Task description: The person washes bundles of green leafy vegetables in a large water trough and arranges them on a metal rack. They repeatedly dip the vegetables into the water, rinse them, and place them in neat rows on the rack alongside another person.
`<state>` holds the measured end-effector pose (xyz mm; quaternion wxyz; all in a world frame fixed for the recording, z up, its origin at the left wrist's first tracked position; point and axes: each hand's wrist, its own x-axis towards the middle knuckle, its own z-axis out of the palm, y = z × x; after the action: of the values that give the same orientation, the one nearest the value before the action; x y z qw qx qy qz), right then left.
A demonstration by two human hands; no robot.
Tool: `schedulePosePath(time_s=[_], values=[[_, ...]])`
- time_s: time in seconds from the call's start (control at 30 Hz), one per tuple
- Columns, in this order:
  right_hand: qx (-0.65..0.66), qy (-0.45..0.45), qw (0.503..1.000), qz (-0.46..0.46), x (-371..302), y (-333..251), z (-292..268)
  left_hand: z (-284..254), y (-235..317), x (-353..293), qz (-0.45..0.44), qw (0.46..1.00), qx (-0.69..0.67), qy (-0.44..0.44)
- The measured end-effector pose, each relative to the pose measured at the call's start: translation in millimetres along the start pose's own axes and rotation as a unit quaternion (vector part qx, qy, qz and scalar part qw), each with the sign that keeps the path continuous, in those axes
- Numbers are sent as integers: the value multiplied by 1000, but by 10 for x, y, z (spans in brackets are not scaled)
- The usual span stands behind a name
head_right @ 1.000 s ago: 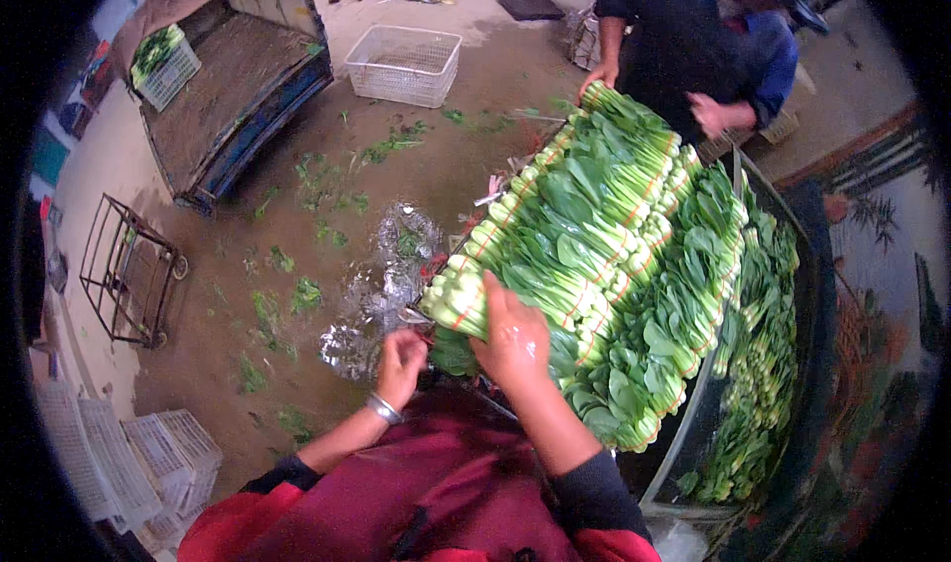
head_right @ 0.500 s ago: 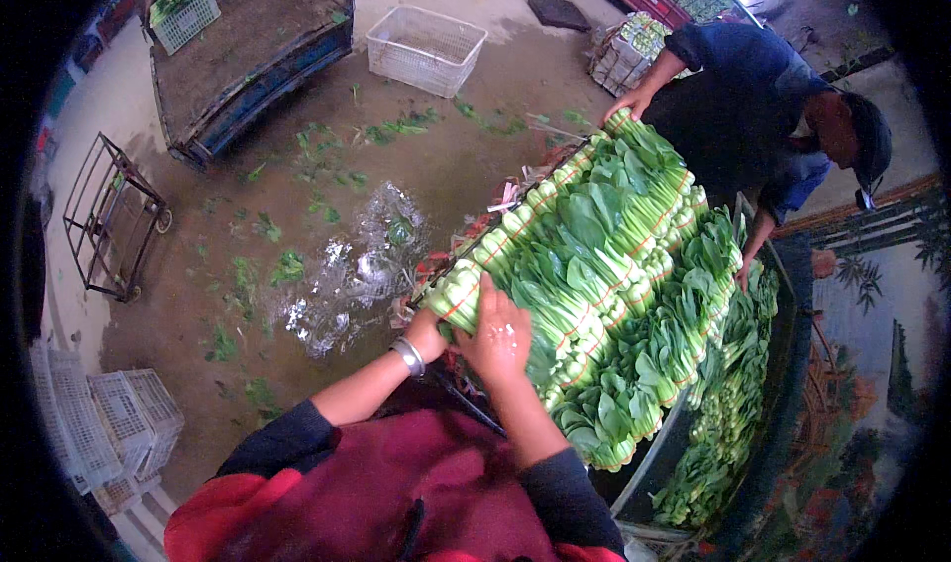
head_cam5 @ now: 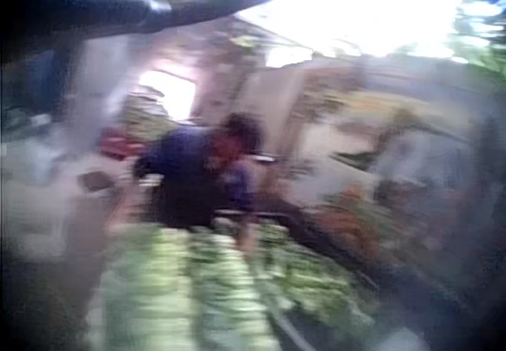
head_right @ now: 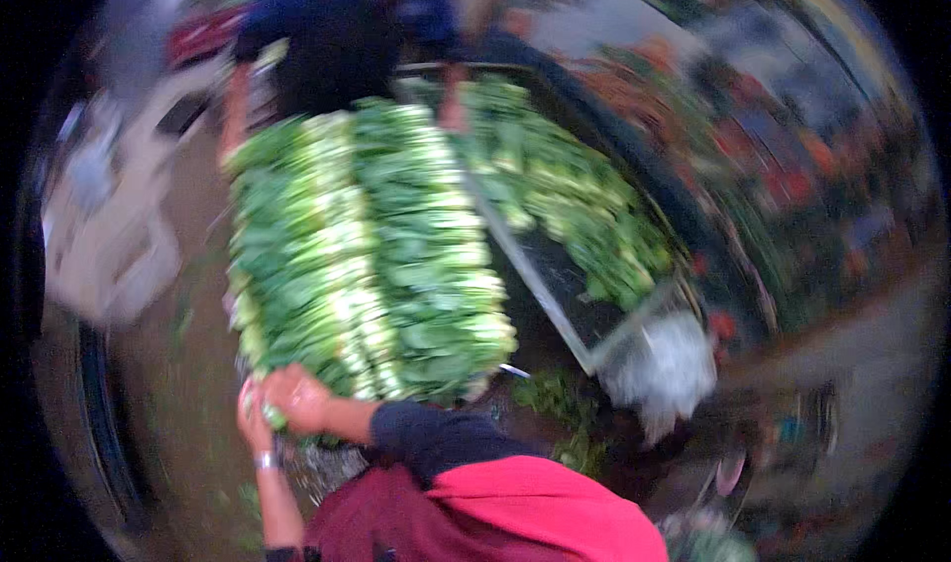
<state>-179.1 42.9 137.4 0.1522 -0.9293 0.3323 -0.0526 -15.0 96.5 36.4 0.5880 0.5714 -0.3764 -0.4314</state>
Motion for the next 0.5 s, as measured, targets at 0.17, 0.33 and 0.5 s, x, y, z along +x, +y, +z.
schedulePosePath(time_s=[0.17, 0.33, 0.5], values=[[201, 209, 952, -96, -548, 247, 69, 134, 66, -144, -4, 995, 97, -38], [244, 532, 786, 200, -2158, 1740, -1148, -504, -39, 76, 15, 992, 111, -59], [-59, 399, 816, 414, -4390, 3620, -1114, -685, -194, 383, -58, 988, 71, -121]])
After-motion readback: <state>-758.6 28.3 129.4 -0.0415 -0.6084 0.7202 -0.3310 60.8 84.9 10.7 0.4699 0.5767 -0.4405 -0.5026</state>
